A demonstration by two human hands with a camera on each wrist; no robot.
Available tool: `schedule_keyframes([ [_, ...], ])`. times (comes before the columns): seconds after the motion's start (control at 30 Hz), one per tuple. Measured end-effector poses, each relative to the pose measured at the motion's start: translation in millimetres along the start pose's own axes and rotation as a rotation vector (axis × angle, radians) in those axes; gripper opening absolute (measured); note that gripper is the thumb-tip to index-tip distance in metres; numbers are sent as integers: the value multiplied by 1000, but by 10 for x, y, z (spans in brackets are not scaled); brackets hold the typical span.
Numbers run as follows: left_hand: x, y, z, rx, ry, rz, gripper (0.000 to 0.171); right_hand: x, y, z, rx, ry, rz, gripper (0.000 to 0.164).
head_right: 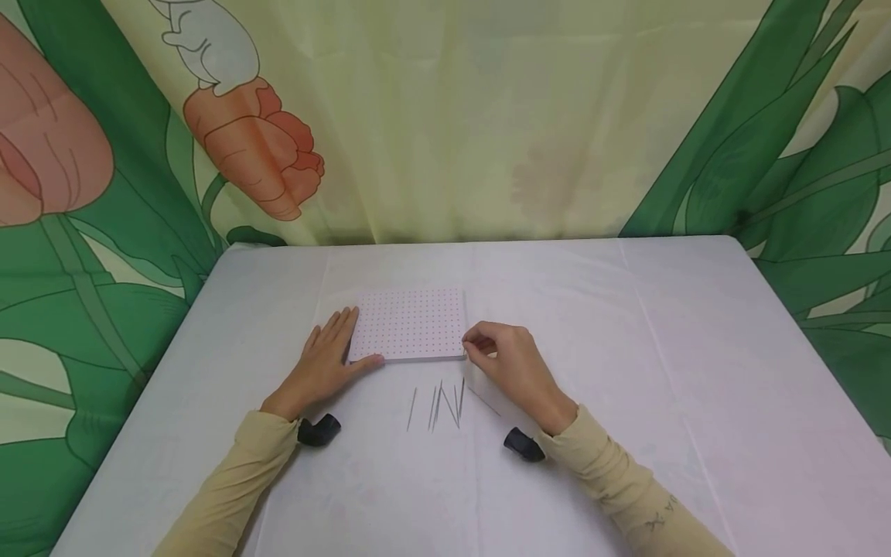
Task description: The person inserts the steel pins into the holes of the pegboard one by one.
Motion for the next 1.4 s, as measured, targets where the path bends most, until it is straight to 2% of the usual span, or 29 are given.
schedule_keyframes([
  [0.43, 12, -6, -15, 0, -4, 8, 108, -17, 43, -117, -10, 30, -13, 4],
  [1.1, 27, -27, -31, -4, -11, -6, 107, 82, 167, -266, 2, 40, 0, 5],
  [1.4, 9, -14, -17, 13, -2, 8, 107, 135, 227, -305, 57, 18, -7, 6],
])
Point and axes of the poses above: each hand's wrist, its own z-axis away from the middle knuckle, its own x-axis out of the palm, y = z × x, the point moved 8 cm from there along -z, towards the middle knuckle, and after that the axes turned 5 degrees about -z, right-handed, at the moved point
